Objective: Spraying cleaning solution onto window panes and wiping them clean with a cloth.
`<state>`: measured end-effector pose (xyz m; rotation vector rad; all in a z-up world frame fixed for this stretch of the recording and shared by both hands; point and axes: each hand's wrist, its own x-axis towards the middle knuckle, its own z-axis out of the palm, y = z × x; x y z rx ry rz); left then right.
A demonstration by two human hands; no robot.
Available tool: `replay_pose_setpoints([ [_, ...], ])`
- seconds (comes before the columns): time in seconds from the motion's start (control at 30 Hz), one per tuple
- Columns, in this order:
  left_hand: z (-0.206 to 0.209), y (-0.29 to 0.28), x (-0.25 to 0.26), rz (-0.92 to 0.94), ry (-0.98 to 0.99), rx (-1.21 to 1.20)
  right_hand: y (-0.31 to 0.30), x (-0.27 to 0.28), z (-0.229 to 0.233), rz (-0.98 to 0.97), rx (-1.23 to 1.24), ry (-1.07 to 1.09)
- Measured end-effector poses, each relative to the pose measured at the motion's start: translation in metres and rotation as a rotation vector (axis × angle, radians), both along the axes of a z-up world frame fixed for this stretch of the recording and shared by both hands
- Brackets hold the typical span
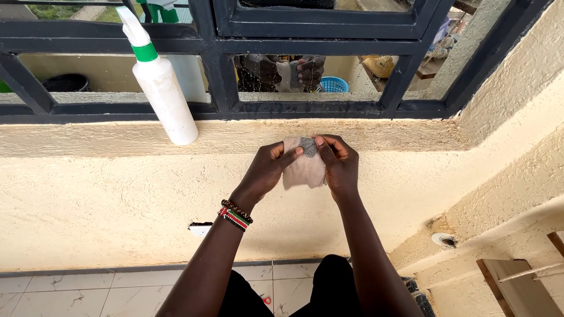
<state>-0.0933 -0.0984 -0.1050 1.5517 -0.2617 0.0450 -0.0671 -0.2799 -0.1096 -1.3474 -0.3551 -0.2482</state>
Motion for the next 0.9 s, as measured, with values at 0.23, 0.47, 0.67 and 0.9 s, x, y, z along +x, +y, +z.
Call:
replay_pose_setpoints([
  [0.23, -0.005, 0.003, 0.003, -0.074, 0.068, -0.122, -0.013, 0.001, -0.006, 0.156, -0.043, -0.069],
  [0.47, 0.001, -0.002, 0.001, -0.060, -0.008, -0.138, -0.008, -0.016, 0.004, 0.328, -0.054, 0.028],
  [0.67, 0.020, -0.002, -0.003, 0.007, 0.009, -0.106, -0.015, 0.000, -0.038, 0.368, 0.000, 0.174],
  [0.9, 0.039, -0.015, 0.014, 0.142, -0.181, 0.013, -0.007, -0.012, -0.024, 0.530, 0.736, 0.329],
])
